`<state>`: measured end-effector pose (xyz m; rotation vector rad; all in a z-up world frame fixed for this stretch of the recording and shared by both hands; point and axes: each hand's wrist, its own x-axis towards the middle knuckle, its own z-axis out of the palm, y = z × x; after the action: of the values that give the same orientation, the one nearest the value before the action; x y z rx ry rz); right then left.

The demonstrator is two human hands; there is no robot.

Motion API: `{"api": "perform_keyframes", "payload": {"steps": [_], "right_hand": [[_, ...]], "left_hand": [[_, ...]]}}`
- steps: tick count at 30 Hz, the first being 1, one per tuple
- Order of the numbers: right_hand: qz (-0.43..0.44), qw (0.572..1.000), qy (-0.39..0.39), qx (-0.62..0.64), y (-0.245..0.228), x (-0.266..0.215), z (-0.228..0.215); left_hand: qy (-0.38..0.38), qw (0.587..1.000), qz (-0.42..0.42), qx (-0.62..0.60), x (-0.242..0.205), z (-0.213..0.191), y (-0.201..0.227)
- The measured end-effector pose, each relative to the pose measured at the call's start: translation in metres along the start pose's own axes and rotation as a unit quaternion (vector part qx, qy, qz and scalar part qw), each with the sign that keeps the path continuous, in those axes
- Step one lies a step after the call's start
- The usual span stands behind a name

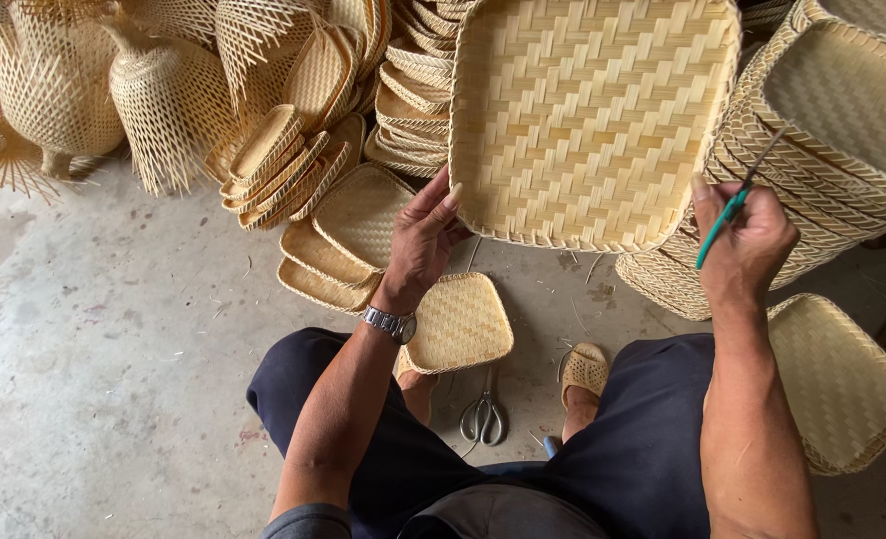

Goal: The person trims the edges of woven bamboo trays using scissors, handling them one at a time from a stack on the floor.

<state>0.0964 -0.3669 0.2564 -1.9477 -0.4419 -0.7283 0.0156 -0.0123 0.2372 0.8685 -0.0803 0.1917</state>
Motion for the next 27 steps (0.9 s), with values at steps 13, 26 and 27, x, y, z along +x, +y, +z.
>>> {"api": "perform_keyframes", "payload": {"steps": [13,26,27], "right_hand": [[-0.047,0.993,0.028,-0.103,0.013,-0.007,-0.010],[0.049,0.980,0.191,0.037,0.127,-0.071,-0.135],[0.055,0.973,0.222,0.030,0.138,-0.090,-0.155]], "left_hand": [[-0.046,0.999,0.002,-0.010,-0.003,0.010,-0.011],[-0.002,0.968,-0.100,0.230,0.009,-0.026,-0.028],[0.033,0.950,-0.121,0.287,0.013,-0.039,-0.040]]}}
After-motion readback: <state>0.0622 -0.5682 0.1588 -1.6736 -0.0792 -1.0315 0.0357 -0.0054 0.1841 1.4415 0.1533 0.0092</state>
